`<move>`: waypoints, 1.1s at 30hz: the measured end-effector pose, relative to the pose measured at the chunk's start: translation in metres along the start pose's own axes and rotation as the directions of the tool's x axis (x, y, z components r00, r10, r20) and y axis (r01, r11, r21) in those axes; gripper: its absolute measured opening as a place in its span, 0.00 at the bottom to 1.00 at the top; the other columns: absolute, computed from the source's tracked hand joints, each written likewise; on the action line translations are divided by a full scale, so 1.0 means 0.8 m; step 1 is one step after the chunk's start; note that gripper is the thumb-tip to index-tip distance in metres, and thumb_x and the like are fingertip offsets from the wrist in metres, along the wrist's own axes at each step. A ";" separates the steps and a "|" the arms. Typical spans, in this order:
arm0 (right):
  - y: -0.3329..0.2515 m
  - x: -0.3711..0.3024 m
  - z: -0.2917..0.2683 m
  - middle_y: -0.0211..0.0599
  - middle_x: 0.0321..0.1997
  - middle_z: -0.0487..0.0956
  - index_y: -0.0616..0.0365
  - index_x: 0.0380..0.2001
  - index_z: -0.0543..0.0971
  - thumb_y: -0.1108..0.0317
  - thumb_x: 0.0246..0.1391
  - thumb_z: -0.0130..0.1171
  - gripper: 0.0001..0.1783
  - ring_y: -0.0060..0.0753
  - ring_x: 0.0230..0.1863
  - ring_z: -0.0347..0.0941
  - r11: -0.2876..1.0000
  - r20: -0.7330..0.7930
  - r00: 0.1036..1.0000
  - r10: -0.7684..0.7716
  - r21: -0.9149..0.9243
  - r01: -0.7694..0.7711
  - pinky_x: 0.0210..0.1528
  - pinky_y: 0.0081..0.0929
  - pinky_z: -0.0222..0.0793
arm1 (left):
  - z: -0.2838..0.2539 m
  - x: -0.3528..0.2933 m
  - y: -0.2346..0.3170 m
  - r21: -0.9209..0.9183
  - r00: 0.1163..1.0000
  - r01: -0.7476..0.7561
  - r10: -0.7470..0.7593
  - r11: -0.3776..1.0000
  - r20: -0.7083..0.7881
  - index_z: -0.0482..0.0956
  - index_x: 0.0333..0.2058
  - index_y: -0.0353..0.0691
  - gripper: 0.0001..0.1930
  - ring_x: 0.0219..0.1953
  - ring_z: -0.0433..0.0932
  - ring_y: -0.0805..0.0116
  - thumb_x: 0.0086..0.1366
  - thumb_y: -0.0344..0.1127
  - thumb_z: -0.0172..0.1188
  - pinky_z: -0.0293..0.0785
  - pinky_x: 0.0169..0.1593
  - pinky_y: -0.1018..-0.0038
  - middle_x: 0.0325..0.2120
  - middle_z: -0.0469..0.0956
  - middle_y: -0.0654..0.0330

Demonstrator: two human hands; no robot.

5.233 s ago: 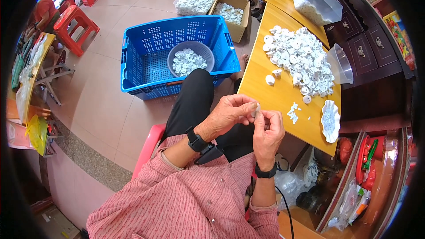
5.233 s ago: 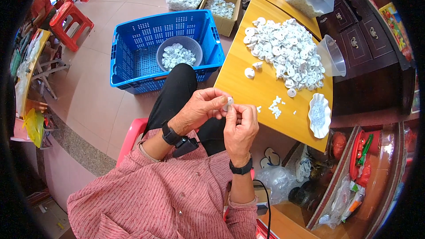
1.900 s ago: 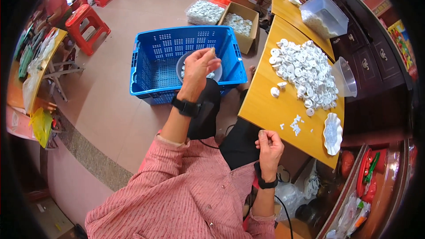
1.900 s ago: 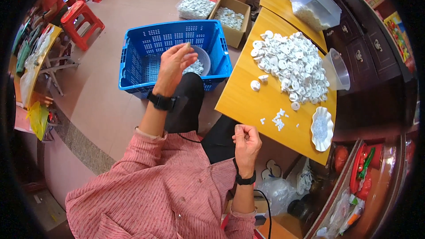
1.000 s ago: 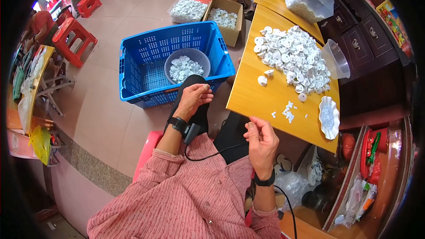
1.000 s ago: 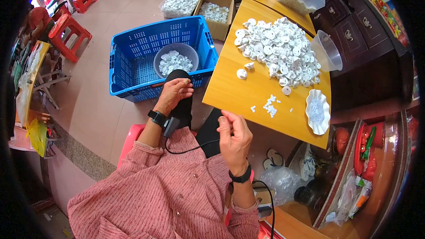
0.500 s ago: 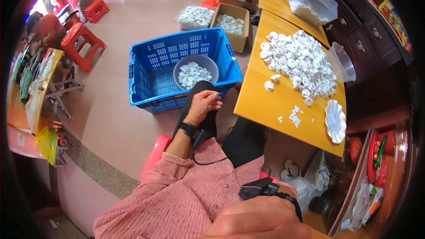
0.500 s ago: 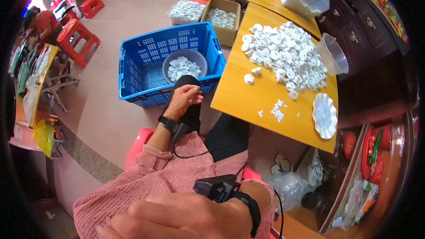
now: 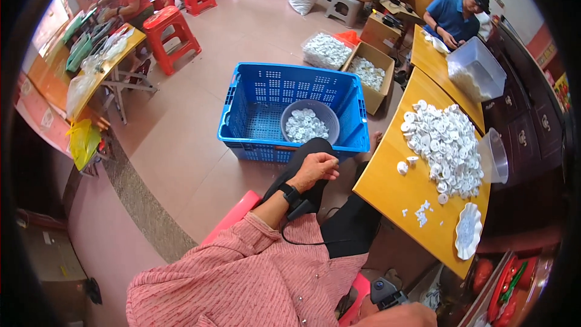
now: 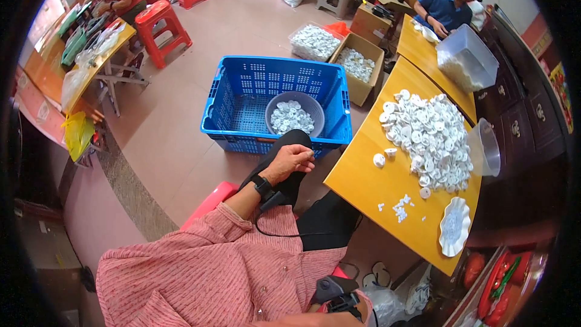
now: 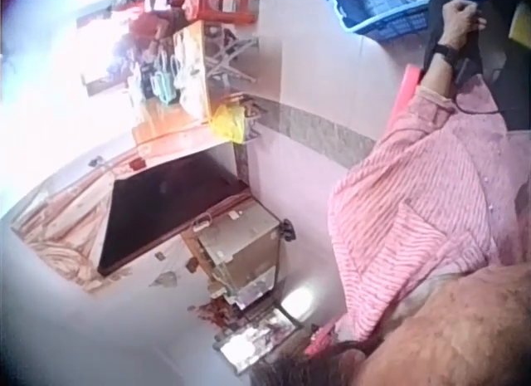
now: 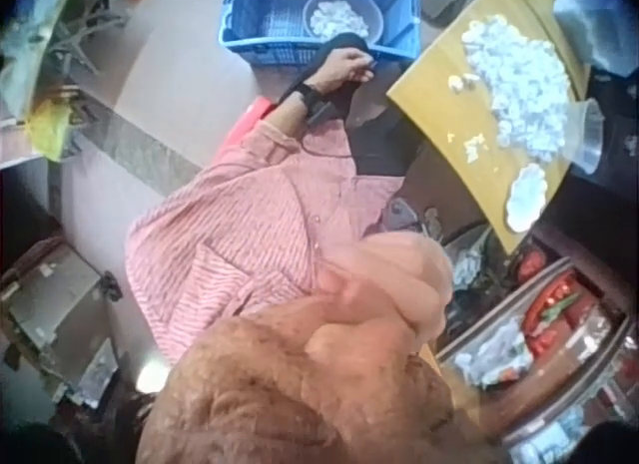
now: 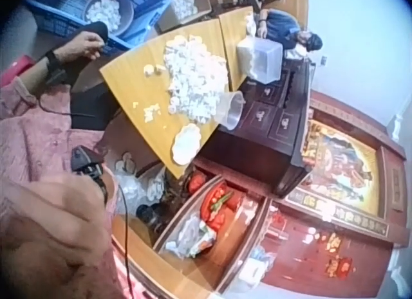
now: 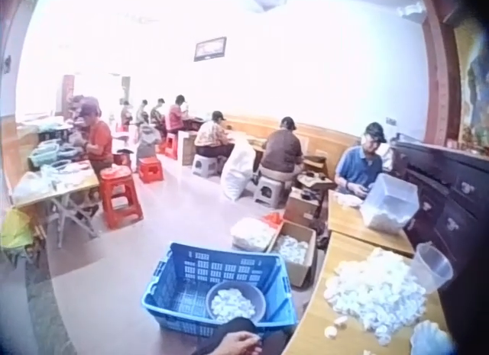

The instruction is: The recorder is assembling small white plastic components by hand in a factory or workshop setting.

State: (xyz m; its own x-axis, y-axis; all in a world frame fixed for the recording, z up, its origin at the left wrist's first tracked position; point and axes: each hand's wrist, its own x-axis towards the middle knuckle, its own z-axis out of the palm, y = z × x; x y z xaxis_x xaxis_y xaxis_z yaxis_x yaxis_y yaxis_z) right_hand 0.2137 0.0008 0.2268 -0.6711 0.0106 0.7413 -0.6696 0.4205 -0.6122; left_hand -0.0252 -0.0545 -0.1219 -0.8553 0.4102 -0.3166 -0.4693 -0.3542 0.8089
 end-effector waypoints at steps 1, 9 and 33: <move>-0.008 -0.006 -0.004 0.39 0.28 0.81 0.61 0.27 0.78 0.60 0.53 0.61 0.14 0.34 0.20 0.74 0.996 -0.040 0.997 0.072 -0.056 -0.074 0.23 0.26 0.67 | 0.002 -0.001 0.001 -0.008 1.000 -0.004 0.004 1.000 -0.005 0.78 0.44 0.30 0.12 0.32 0.83 0.67 0.69 0.35 0.60 0.83 0.36 0.74 0.35 0.81 0.54; 0.014 -0.043 -0.038 0.42 0.27 0.77 0.64 0.36 0.72 0.69 0.49 0.64 0.15 0.34 0.20 0.72 0.995 -0.029 0.999 0.016 -0.096 -0.019 0.22 0.28 0.66 | 0.008 -0.014 0.021 0.043 1.000 0.001 -0.001 0.999 -0.007 0.78 0.45 0.30 0.13 0.33 0.83 0.68 0.70 0.37 0.59 0.84 0.38 0.73 0.36 0.81 0.54; 0.101 -0.074 -0.033 0.29 0.26 0.76 0.54 0.31 0.74 0.77 0.47 0.59 0.08 0.25 0.24 0.73 0.575 -0.447 0.736 -0.508 0.461 0.676 0.22 0.23 0.61 | 0.022 -0.033 0.022 0.039 0.997 0.006 -0.009 0.999 0.076 0.79 0.42 0.31 0.12 0.30 0.83 0.69 0.68 0.35 0.60 0.83 0.34 0.74 0.33 0.81 0.56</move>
State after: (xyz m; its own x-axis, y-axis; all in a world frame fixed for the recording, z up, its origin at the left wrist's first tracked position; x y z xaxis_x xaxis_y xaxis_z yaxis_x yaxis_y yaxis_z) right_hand 0.2078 0.0583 0.1407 -0.0120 0.2003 0.9797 -0.9853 -0.1694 0.0225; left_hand -0.0070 -0.0568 -0.0904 -0.8319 0.4762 -0.2848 -0.4653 -0.3192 0.8256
